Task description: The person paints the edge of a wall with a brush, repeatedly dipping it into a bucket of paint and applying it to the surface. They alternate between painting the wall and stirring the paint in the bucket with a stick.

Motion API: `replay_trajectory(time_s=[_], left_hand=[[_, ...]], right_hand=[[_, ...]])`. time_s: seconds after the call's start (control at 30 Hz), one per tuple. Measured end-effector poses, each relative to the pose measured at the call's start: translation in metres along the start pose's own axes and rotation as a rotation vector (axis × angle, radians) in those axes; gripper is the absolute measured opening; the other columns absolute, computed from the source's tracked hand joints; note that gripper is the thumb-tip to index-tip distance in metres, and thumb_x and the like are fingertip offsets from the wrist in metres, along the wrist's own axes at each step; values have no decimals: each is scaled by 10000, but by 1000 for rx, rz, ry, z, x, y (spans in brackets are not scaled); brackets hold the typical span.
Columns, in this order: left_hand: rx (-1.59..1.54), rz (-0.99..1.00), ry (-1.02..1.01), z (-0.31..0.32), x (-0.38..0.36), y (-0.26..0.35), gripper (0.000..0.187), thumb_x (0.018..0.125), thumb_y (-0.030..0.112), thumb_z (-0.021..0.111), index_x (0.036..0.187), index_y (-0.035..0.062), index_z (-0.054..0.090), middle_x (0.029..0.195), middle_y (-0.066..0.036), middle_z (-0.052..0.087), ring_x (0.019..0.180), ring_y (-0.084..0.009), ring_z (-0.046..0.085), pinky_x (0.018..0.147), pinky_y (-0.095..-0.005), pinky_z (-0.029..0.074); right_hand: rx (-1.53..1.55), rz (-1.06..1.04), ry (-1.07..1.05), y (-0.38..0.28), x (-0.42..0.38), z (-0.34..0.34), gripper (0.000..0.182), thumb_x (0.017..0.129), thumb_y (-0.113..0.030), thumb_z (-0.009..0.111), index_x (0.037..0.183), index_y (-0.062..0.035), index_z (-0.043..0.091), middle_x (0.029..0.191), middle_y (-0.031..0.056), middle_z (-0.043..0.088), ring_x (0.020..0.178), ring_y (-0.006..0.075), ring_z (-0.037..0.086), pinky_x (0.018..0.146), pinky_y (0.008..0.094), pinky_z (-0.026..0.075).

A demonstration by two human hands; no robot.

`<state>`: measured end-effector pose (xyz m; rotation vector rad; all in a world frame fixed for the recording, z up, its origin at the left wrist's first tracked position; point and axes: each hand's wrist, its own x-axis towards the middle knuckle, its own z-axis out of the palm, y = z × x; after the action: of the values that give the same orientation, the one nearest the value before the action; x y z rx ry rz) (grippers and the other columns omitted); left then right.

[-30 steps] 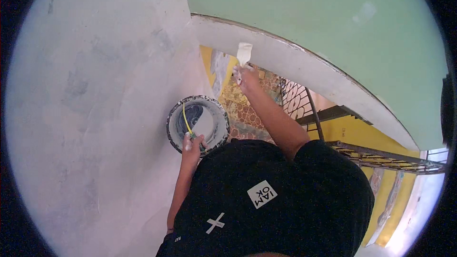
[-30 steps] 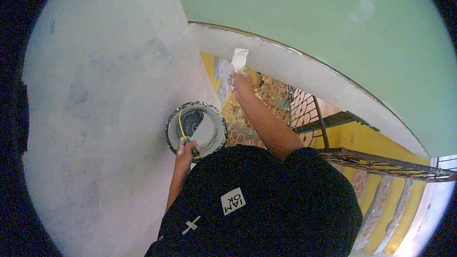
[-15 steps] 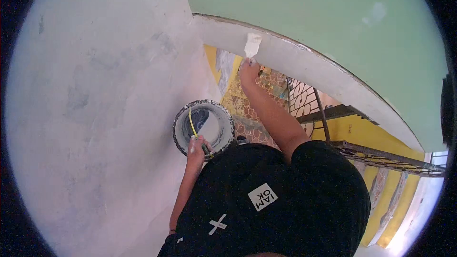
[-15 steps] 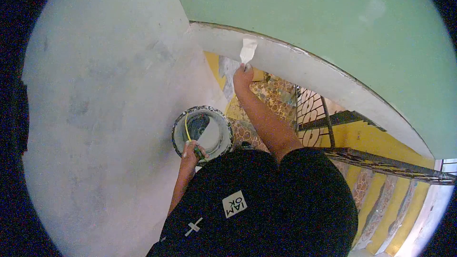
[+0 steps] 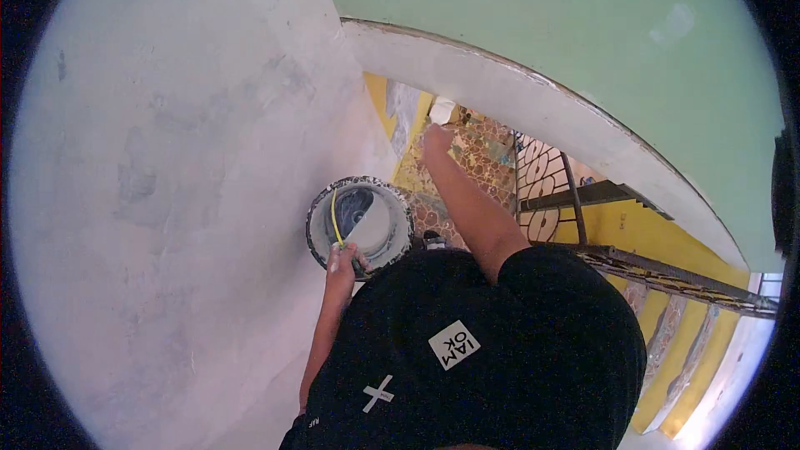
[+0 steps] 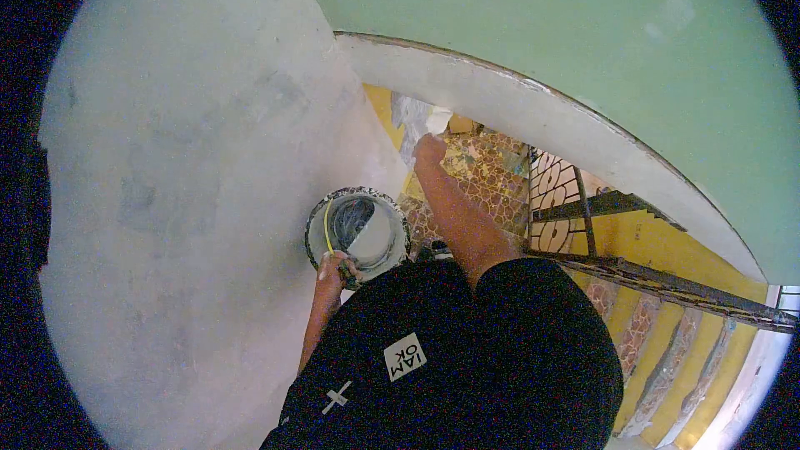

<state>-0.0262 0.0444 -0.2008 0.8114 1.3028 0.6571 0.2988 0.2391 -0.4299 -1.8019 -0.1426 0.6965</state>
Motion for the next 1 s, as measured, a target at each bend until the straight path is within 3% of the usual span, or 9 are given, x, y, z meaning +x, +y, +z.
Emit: replay_trajectory(time_s=[0.03, 0.27, 0.33, 0.47, 0.53, 0.63, 0.87, 0.93, 1.0], left_hand=[[-21, -5, 12, 2, 0, 1, 238, 992, 275, 492, 946, 42, 477, 700, -66, 547, 636, -180, 582, 657, -328, 518], [1, -30, 19, 3, 16, -9, 204, 951, 232, 545, 990, 43, 478, 699, -70, 554, 625, -184, 582, 617, -327, 491], [-26, -13, 13, 5, 15, -10, 206, 950, 227, 549, 1000, 42, 473, 698, -69, 550, 624, -184, 581, 609, -329, 488], [-38, -44, 13, 5, 12, -4, 210, 951, 207, 550, 1028, 36, 458, 689, -66, 538, 622, -182, 577, 595, -331, 486], [-42, -28, 3, 1, 13, -6, 205, 951, 203, 549, 1023, 35, 456, 687, -63, 535, 617, -181, 577, 590, -328, 485], [-32, 9, -4, -2, 10, -7, 200, 952, 203, 547, 1011, 35, 454, 684, -60, 530, 610, -177, 576, 584, -323, 483], [25, 25, -47, -7, 2, -2, 197, 943, 186, 558, 1012, 42, 443, 710, -66, 526, 608, -166, 567, 575, -316, 481], [1, 23, -54, -8, 0, 0, 195, 941, 181, 560, 1015, 45, 442, 713, -63, 525, 606, -166, 565, 577, -316, 485], [-22, 20, -64, -7, -3, 1, 195, 940, 177, 562, 1018, 47, 440, 716, -60, 524, 604, -166, 562, 579, -316, 489]], right_hand=[[232, 264, 54, -58, -39, -3, 240, 869, -147, 564, 1040, 21, 556, 810, 115, 594, 618, 211, 592, 474, 370, 457], [452, 350, -111, -60, -26, 3, 275, 864, -124, 546, 1078, 49, 547, 822, 117, 598, 605, 228, 598, 473, 375, 473], [443, 218, 26, -69, -24, 6, 212, 865, -122, 555, 1008, 33, 550, 813, 115, 596, 568, 225, 583, 442, 366, 454], [433, 262, 27, -36, 28, 25, 146, 859, -112, 567, 938, 8, 539, 775, 102, 593, 519, 211, 563, 404, 343, 424], [321, 110, 24, -24, 45, 36, 120, 851, -98, 578, 910, -10, 520, 715, 82, 576, 473, 190, 533, 387, 320, 402], [677, 149, -45, -101, -37, 10, 90, 856, -101, 573, 861, -31, 517, 641, 56, 535, 442, 170, 498, 373, 311, 379], [502, -36, 60, -153, -60, 16, 167, 892, -156, 580, 786, -58, 497, 610, 32, 480, 435, 141, 455, 367, 291, 325], [655, -77, -156, -197, -105, -8, 150, 911, -156, 569, 824, -66, 486, 616, 18, 469, 430, 126, 432, 371, 286, 303], [614, -180, -166, -198, -101, -5, 145, 923, -155, 564, 840, -66, 484, 613, 13, 465, 426, 121, 424, 373, 287, 303]])
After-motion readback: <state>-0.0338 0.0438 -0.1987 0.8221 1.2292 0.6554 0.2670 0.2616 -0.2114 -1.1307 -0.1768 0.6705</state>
